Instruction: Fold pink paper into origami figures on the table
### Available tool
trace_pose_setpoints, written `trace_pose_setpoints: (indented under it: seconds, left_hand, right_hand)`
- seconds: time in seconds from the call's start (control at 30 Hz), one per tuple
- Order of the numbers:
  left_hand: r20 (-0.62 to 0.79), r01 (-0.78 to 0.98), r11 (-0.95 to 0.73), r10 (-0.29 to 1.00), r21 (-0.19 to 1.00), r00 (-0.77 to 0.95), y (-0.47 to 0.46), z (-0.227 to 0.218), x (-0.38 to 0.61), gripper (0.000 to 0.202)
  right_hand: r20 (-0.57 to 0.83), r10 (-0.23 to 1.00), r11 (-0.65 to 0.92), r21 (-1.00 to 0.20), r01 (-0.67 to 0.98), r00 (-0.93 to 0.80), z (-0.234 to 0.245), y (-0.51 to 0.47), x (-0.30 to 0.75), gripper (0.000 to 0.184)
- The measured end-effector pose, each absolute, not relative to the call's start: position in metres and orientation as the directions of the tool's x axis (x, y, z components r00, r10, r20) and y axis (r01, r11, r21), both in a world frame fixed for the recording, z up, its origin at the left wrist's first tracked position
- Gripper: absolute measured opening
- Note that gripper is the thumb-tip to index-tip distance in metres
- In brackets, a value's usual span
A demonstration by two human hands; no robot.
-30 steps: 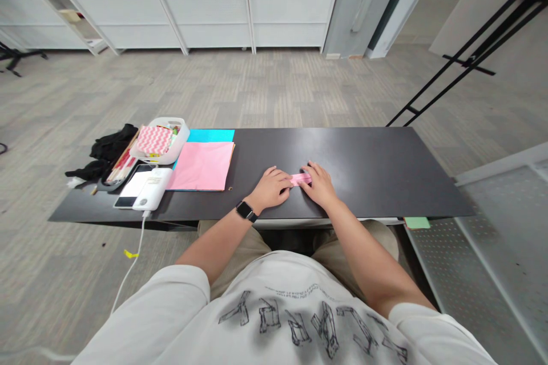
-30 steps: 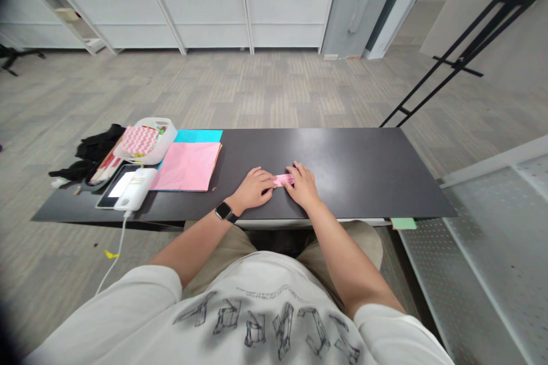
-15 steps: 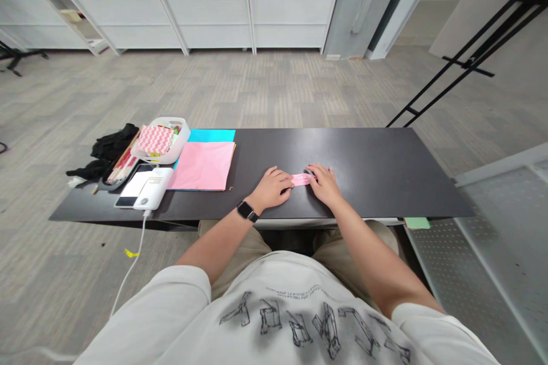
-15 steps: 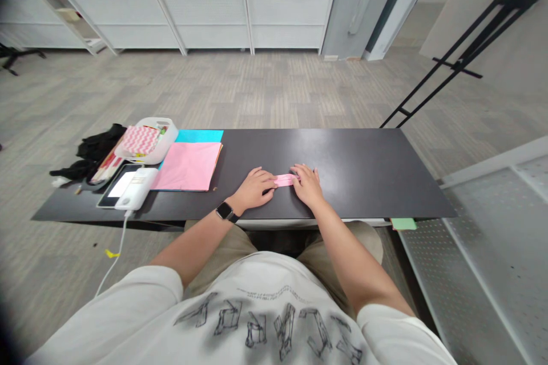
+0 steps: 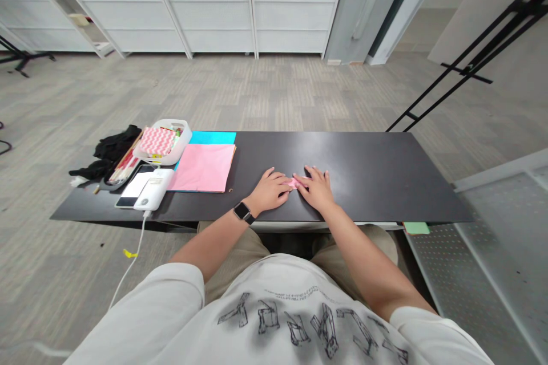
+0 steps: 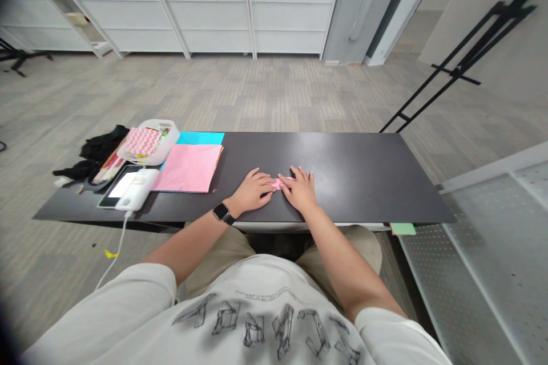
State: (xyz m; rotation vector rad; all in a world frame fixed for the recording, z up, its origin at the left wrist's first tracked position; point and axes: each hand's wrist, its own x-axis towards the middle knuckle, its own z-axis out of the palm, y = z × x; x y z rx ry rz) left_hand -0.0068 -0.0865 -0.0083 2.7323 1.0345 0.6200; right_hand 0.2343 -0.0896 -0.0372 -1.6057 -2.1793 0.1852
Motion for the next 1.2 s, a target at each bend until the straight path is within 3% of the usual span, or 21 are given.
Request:
trace_pose_setpoints:
  seconds: [0.3,0.57,0.73,0.9,1.1,1.2]
  left_hand:
    - [0.279,0.628,-0.747,0.665,0.218,0.693,-0.093,-0.008,-0.031,0.029]
    - [0.289,0.695,-0.695,0.715,0.185,0.637,-0.110,-0.009,-0.054,0.032]
    - [0.298,0.651,-0.744,0.663,0.152,0.687,-0.104,0.002,-0.058,0.027]
    - [0.290,0.631,-0.747,0.664,0.210,0.690,-0.088,0.015,-0.040,0.020]
    - [0.296,0.633,-0.718,0.696,0.290,0.654,-0.078,0.003,-0.003,0.035]
    - [0.300,0.645,-0.706,0.709,0.294,0.639,-0.078,-0.004,0.005,0.032]
  right_hand:
    - [0.173,0.953,0.290,-0.306,0.907,-0.247,-0.032,-0.090,0.233,0.040]
    - [0.187,0.950,0.298,-0.305,0.905,-0.250,-0.032,-0.091,0.233,0.040]
    - [0.203,0.948,0.301,-0.312,0.901,-0.246,-0.033,-0.091,0.233,0.039]
    - [0.220,0.945,0.306,-0.322,0.896,-0.243,-0.035,-0.090,0.233,0.038]
    - [0.209,0.948,0.297,-0.317,0.901,-0.239,-0.035,-0.090,0.233,0.038]
    - [0.203,0.950,0.292,-0.311,0.904,-0.237,-0.034,-0.090,0.233,0.039]
